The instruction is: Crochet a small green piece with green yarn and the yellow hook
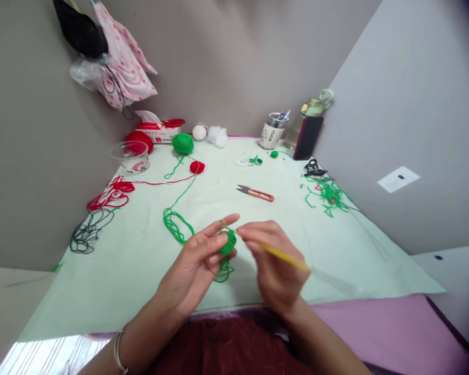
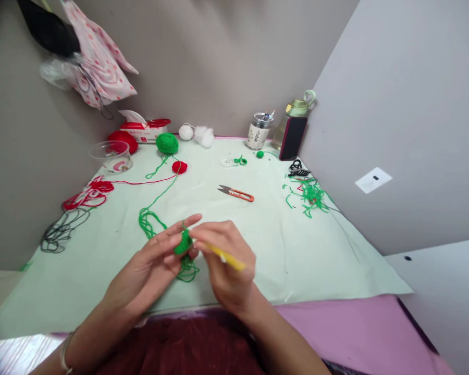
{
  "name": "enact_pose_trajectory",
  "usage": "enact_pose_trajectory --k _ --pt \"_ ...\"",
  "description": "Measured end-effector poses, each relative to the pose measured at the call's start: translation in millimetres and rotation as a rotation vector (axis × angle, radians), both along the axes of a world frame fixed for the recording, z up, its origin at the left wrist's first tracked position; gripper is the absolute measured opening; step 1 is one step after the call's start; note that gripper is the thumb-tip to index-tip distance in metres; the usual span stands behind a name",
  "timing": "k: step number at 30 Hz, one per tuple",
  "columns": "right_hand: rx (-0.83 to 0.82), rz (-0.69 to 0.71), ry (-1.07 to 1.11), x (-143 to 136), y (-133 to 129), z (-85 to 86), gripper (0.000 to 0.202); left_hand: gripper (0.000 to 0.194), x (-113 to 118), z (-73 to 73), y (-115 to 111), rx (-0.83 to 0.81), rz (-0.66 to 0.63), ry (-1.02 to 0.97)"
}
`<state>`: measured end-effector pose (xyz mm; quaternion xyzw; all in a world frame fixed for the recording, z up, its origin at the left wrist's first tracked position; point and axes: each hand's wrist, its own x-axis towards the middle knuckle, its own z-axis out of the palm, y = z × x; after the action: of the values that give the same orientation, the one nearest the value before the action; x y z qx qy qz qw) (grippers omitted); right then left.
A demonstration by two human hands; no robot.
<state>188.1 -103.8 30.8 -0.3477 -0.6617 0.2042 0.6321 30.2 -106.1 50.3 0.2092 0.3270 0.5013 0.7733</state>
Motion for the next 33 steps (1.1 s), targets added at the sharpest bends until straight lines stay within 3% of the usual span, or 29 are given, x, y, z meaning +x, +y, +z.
enact_pose_trajectory --k 3,8,12,16,21,25,27,29,31,33 --pt "-0.194 0.147 0.249 1 4 5.6 0.021 0.039 -4 0.5 1 0.038 0.047 0.028" --pt "-0.285 0.26 0.234 -2 6 8.1 0.015 0.038 -5 -7.4 -5 0.24 0.036 0.254" --pt "-0.418 0.322 0.363 2 8 2.1 0.017 0.039 -7 -8.9 -7 0.279 0.031 0.328" --pt "-0.449 0.376 0.413 5 10 0.9 0.021 0.035 -9 -5.8 -7 0.282 0.076 0.356" --pt "-0.304 0.23 0.201 4 4 7.5 0.021 0.033 -12 -9.2 -7 0.33 0.112 0.423" --pt "0.007 0.107 -0.103 2 -4 6.8 0.024 0.036 -7 -13.0 -9 0.352 0.192 0.491" --pt "0.162 0.019 -0.267 2 -6 3.0 0.028 0.042 -3 -12.0 -9 0.343 0.226 0.447" --pt "0.265 -0.08 -0.382 1 -7 -0.7 0.032 0.049 0 -8.9 -8 0.261 0.169 0.305" --pt "0.258 -0.106 -0.342 2 -6 -1.9 0.032 0.055 0 -4.3 -7 0.133 0.054 0.137" --pt "0.125 -0.035 -0.145 2 -4 0.7 0.028 0.053 -2 0.5 -4 0.053 0.002 0.045"
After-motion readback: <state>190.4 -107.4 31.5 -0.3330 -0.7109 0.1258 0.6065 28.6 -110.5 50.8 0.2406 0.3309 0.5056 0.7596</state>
